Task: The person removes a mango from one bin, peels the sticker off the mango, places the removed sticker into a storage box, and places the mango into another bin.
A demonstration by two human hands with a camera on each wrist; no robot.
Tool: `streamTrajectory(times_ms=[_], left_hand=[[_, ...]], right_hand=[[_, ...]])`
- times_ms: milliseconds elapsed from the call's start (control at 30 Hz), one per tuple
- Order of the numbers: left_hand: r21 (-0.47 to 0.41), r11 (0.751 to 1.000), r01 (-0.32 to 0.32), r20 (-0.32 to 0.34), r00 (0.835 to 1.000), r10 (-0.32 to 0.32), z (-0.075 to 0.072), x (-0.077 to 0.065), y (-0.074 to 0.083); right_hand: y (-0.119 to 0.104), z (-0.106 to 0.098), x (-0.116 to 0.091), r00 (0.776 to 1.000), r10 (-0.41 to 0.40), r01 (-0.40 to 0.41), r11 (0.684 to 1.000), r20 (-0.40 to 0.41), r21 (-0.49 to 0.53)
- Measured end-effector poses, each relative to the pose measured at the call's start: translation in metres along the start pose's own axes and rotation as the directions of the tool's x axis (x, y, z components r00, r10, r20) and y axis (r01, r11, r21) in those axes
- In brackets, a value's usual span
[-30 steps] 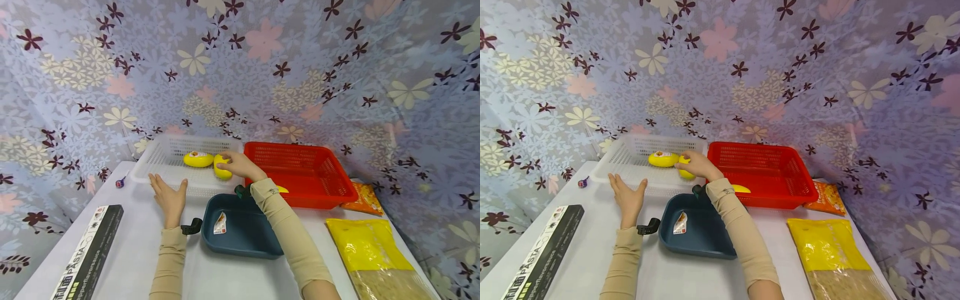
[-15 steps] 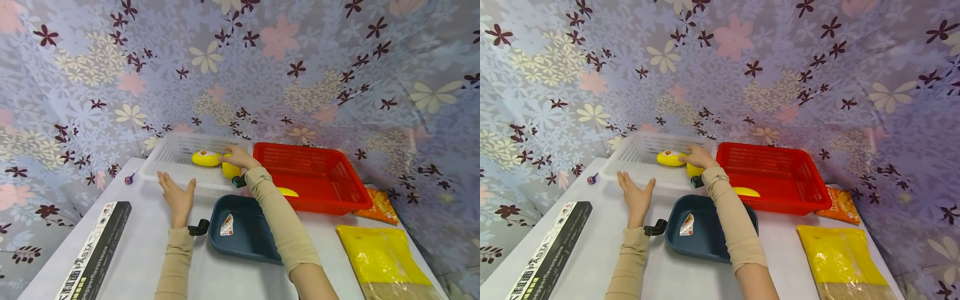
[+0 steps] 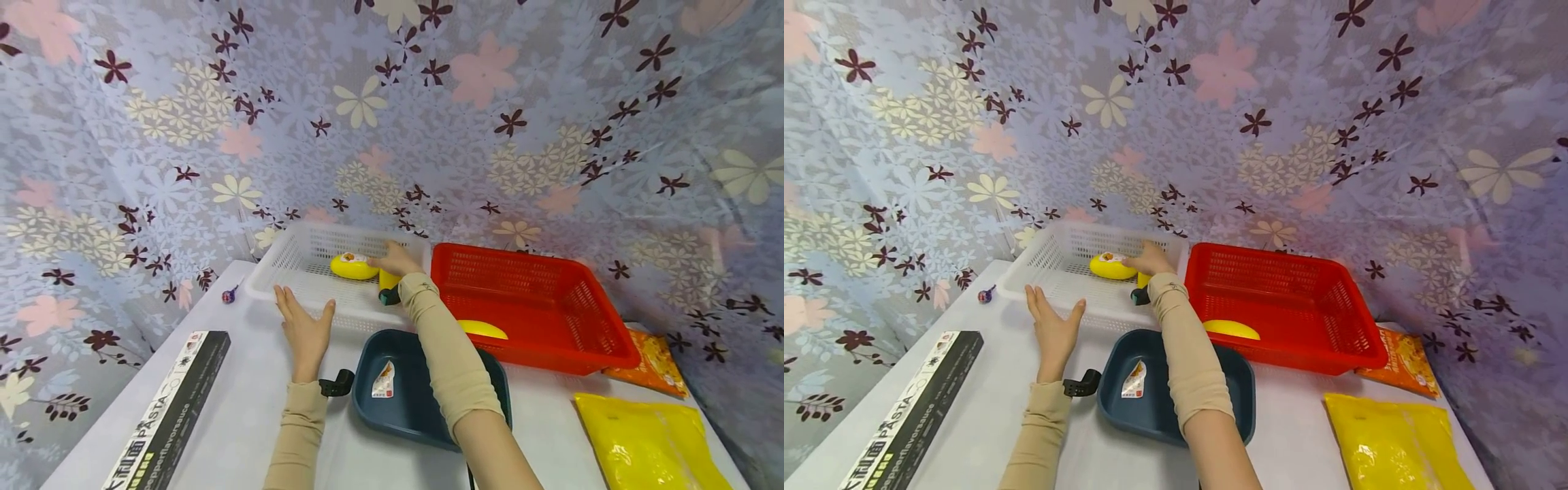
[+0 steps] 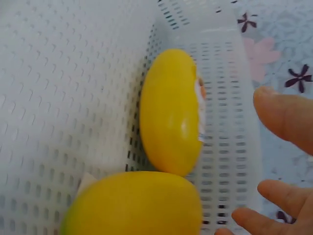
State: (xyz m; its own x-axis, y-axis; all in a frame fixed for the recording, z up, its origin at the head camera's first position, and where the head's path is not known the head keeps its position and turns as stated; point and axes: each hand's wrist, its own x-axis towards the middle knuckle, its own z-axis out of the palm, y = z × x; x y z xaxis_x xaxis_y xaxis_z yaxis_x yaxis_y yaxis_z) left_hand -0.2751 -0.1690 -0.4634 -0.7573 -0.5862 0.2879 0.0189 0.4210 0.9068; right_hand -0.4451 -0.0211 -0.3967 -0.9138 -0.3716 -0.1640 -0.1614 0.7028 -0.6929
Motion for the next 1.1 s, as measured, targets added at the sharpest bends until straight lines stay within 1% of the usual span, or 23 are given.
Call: streamTrajectory(times_ms=[67,200,300,400,533,600,667,733,800,867,967,1100], left_hand=[[-0.002,1.0,0.0,0.006,1.0,0.0,0.001,-0.002,0.001],[-0.011,1.0,-0.004,0.002,1.0,0.004,0.004,-0.006,0.003],[-0.016,1.0,-0.013,0.004,1.0,0.013,0.006,-0.009,0.005],[-0.021,1.0,-0.021,0.003,1.0,0.021,0.009,-0.011,0.006],[-0.029,0.999,-0.033,-0.005,0.999,0.032,0.011,-0.011,0.006],[-0.031,0.999,-0.04,-0.006,0.999,0.04,0.012,-0.011,0.005],[-0.029,0.998,-0.049,-0.01,0.999,0.049,0.012,-0.01,0.004],[-0.031,0.998,-0.049,-0.016,0.999,0.049,0.011,-0.01,0.004],[-0.026,0.998,-0.049,-0.023,0.999,0.049,0.01,-0.009,0.002],[-0.024,0.999,-0.044,-0.026,0.999,0.043,0.008,-0.008,0.001],[-0.011,0.999,-0.05,-0.03,0.998,0.05,0.006,-0.005,-0.001],[-0.009,0.998,-0.056,-0.039,0.998,0.055,0.004,-0.001,-0.003]], right_hand=[[0.003,0.002,0.0,1.0,0.024,-0.024,1.0,-0.009,0.006],[0.01,0.005,-0.001,0.997,0.079,-0.08,0.996,-0.027,-0.033],[0.017,0.008,0.002,0.991,0.124,-0.129,0.984,-0.049,-0.126],[0.023,0.01,0.005,0.988,0.139,-0.151,0.962,-0.069,-0.228],[0.03,0.015,0.01,0.986,0.152,-0.165,0.941,-0.067,-0.295],[0.033,0.017,0.013,0.985,0.165,-0.175,0.939,-0.058,-0.295],[0.033,0.019,0.014,0.982,0.185,-0.189,0.944,-0.04,-0.271],[0.032,0.021,0.014,0.98,0.199,-0.2,0.953,-0.026,-0.226],[0.027,0.021,0.013,0.98,0.197,-0.196,0.963,-0.015,-0.185],[0.022,0.019,0.01,0.984,0.177,-0.175,0.973,0.001,-0.147],[0.011,0.013,0.006,0.992,0.122,-0.12,0.988,0.012,-0.099],[-0.003,0.004,-0.001,0.999,0.012,-0.01,0.999,0.035,-0.038]])
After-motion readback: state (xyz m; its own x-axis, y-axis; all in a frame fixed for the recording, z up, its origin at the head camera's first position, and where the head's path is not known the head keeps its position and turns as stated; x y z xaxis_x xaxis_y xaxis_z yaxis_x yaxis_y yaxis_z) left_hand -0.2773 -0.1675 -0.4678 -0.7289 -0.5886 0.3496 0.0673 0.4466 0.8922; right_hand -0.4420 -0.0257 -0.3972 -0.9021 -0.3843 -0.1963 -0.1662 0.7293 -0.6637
